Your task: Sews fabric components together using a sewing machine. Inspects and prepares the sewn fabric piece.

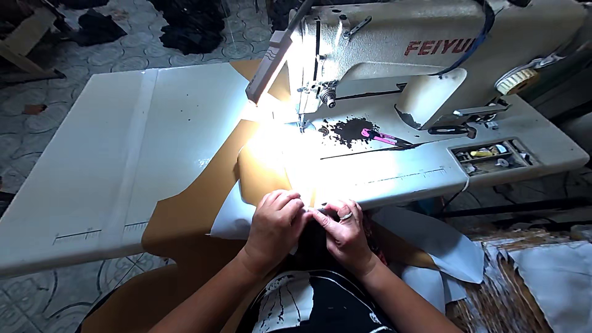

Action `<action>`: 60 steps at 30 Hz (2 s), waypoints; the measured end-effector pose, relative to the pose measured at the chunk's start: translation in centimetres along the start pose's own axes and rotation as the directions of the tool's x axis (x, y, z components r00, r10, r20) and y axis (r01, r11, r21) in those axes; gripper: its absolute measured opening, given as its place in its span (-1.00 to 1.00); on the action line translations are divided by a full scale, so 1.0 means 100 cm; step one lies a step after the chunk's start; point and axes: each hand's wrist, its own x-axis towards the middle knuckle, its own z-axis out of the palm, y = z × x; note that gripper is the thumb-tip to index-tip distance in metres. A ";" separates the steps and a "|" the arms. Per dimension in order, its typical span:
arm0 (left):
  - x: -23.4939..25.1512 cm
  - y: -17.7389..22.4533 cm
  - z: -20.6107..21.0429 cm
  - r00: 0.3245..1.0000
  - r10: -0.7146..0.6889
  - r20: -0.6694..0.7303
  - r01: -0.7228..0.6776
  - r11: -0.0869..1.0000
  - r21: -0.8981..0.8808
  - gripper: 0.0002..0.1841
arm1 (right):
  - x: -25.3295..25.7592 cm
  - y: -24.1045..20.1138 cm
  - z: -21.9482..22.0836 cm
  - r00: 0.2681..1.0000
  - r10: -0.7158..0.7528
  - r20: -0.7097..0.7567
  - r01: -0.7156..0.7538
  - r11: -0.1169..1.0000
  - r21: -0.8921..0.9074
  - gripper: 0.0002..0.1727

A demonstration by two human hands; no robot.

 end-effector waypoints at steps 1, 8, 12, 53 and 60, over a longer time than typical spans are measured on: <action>0.001 0.001 -0.001 1.000 -0.007 0.028 0.006 1.000 0.027 -0.73 | -0.001 0.000 0.000 1.000 0.003 -0.002 -0.003 1.000 0.010 -0.57; 0.003 -0.009 -0.004 0.997 0.040 0.062 -0.037 0.998 -0.053 -0.81 | 0.000 0.000 0.000 1.000 0.015 -0.006 -0.015 1.000 0.015 -0.54; 0.005 -0.011 -0.003 1.000 0.017 0.010 -0.017 0.996 -0.089 -0.80 | 0.000 -0.001 0.000 1.000 0.017 -0.006 -0.017 1.000 0.013 -0.56; 0.060 -0.022 0.008 0.914 -0.275 0.297 0.259 0.961 0.092 -0.58 | 0.104 0.053 0.000 0.931 -0.168 0.324 0.187 0.982 -0.027 -0.72; 0.103 -0.047 0.016 0.882 -0.301 0.363 0.264 0.953 0.148 -0.68 | 0.147 0.064 0.015 0.909 -0.094 0.405 0.114 0.993 -0.026 -0.74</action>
